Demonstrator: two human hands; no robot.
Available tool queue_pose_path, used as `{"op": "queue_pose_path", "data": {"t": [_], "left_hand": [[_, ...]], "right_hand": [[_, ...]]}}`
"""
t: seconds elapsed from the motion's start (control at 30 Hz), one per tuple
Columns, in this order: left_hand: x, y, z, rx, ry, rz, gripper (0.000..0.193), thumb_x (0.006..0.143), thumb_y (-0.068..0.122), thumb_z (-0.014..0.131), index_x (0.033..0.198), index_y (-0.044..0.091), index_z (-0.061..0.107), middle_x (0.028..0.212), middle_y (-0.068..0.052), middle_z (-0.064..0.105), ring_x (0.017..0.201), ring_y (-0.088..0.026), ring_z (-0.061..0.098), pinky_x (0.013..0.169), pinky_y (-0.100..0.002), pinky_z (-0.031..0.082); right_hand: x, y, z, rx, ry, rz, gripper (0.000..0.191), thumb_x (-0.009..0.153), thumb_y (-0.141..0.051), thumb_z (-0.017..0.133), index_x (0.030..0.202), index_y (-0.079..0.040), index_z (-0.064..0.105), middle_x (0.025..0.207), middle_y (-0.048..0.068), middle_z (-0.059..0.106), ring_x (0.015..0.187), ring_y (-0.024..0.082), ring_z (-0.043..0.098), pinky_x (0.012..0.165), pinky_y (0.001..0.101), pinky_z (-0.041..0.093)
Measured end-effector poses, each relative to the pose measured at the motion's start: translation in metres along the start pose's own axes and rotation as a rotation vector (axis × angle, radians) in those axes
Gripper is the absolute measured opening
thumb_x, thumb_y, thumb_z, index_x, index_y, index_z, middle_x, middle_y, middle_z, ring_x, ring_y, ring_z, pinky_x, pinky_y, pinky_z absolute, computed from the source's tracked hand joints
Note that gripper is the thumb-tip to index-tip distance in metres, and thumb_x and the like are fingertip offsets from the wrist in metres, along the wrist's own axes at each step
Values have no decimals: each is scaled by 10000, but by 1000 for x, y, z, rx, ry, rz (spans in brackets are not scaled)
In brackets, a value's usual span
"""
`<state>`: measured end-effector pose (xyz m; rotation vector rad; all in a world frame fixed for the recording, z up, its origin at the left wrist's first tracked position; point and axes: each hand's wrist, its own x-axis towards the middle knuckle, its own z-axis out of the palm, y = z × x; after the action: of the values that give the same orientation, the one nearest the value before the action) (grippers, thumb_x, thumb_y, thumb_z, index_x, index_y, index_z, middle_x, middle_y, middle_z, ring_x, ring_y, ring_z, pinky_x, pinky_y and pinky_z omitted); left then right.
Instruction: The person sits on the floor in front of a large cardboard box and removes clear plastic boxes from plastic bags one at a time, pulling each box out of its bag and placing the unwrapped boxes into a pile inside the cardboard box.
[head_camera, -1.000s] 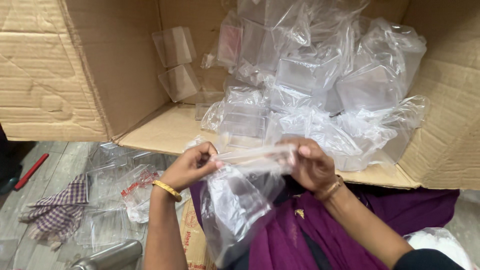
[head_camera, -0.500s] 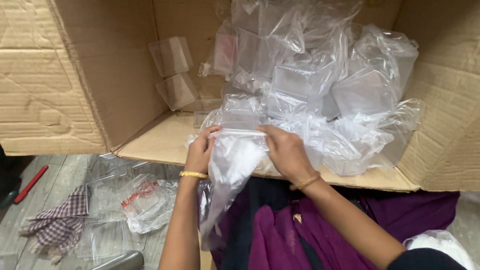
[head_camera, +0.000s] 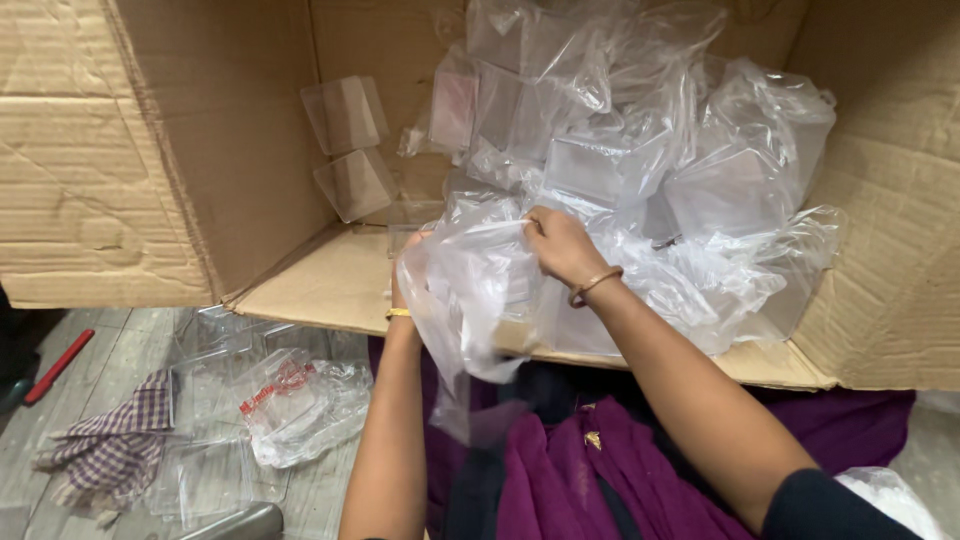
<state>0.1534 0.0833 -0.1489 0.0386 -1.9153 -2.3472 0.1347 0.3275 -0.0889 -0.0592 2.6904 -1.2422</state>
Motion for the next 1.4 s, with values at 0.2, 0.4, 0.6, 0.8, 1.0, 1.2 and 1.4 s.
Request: {"op": "queue_pose_path", "data": {"t": [0.2,0.4,0.6,0.8,1.0,1.2,1.4], "left_hand": [[-5,52,26,144,63,153,162,930,94,680,1066,6,700,968,-14,714,851,-82,625,757,-236,526],[15,118,58,502,-115,272,187,1022,235,648,1056,66,717,852,-37,751,786,-64,636,706,-253,539],[12,155,56,612,-68,224,149,950,178,701,1034,102,797,827,-8,775,665,-74,611,594,-271,482],[13,170,42,459,-124,311,122,978,118,721,1048,38,779,822,-2,755,756,-26,658,671,-191,522],[12,168,60,217,-258,274,152,974,93,714,1092,17,773,923,36,777,792,11,607,669,-166,452],[10,152,53,48,-178,111,194,961,165,717,1084,28,780,796,38,734,624,5,465,550,-169,334],[7,120,31,-197,-398,-32,241,1079,251,671,1032,20,719,932,41,697,838,-36,586,758,-214,492]], "right_hand": [[8,-14,-15,661,-171,27,461,1091,-445,503,1052,-45,728,920,37,658,799,204,481,688,387,362],[-41,-69,-41,696,-708,-244,596,934,-438,683,1381,-61,573,1276,-6,642,1159,145,600,1025,320,479],[-52,-94,-154,218,-433,-324,523,962,-542,565,1116,-106,809,1034,1,800,975,153,697,915,293,557],[-40,-51,-269,-800,-106,35,546,949,-586,635,1116,-102,828,816,212,723,723,329,664,674,472,538],[-44,-91,-196,-341,296,-370,355,983,-404,687,1207,-141,768,1191,83,756,1047,255,723,894,420,558],[-34,-112,-89,253,-217,-354,251,954,-190,698,1147,-35,738,951,65,799,887,128,753,812,281,587],[-27,-89,-62,787,-95,-273,202,986,-175,694,1108,-29,762,926,10,756,830,63,668,736,228,530]]}}
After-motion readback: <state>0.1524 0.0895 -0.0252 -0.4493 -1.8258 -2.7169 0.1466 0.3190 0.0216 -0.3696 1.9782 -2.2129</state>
